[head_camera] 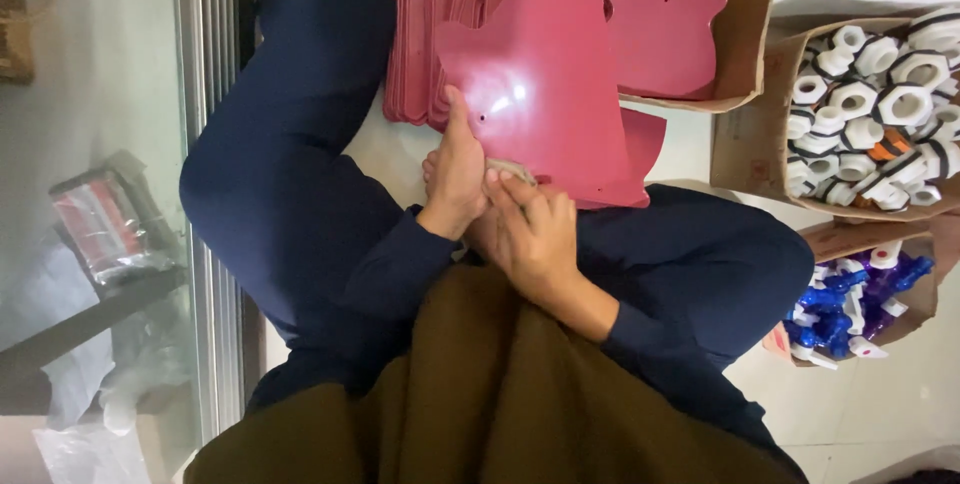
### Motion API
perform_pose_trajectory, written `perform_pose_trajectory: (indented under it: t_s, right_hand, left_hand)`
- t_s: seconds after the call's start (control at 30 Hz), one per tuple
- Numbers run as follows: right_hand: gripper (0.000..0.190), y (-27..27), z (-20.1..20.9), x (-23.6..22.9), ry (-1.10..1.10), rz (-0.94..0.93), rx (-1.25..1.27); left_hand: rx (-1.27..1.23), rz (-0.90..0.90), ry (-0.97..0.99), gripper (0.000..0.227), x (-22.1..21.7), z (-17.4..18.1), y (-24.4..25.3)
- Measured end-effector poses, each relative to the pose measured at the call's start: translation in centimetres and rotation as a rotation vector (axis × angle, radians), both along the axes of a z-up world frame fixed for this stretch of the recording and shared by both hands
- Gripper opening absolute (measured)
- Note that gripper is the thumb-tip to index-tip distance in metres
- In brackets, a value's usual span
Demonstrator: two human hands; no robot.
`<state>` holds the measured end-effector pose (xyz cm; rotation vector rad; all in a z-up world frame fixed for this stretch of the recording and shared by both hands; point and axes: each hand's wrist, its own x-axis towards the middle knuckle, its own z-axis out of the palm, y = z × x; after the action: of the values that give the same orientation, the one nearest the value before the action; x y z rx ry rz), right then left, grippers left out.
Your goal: The person sits on the floor and wipes pink plastic parts with a cloth. They pick up each part from a stack, wipe it, and place it into a cardboard box. The process is repeated for multiple parts.
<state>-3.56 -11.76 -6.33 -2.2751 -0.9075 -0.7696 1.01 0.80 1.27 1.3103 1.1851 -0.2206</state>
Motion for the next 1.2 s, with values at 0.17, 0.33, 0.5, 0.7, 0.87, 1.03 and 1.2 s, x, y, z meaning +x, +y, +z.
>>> perform_pose_trajectory:
  t_s: [0.17,0.33,0.5,0.7,0.87,1.03,1.2]
  right_hand:
    - [0.026,-3.2,0.7,2.1,0.086,0.007,-0.058]
    - [0.023,-6.9,3.7,4.2,0.179,-0.139,-0.044]
    - [0.02,-10.9,4.0,5.5,0.49,-0.301,0.158]
    - [0.027,-7.6,6.5,3.3,0.641,-0.064,0.318]
    - [0.023,-7.9,6.6,4.5,0.566,-0.107,0.206]
    - [0.019,-13.0,9.7,8.1,0.415,-0.227,0.119]
    - [0.049,-21.4,12.7,15.7,0.074,-0.413,-0.641]
  left_hand:
    - [-0.086,0.124,-0.06,0.098,0.9,0.6,0.1]
    - [-0.188,0.183,-0.253,0.094,1.4,0.4,0.8]
    - [0.085,-0.101,-0.12,0.085,-1.1,-11.7,0.3]
    - [1.116,-0.75,-1.171,0.052,-1.4,-7.6,-2.2]
    - [1.242,-0.919,-1.121,0.052,-1.7,-8.5,-3.0]
    - [1.189,-0.863,-1.011,0.075,-1.2,-5.7,-2.1]
    - [1.025,-0.843,-0.842,0.079,-1.2,-4.7,-0.6]
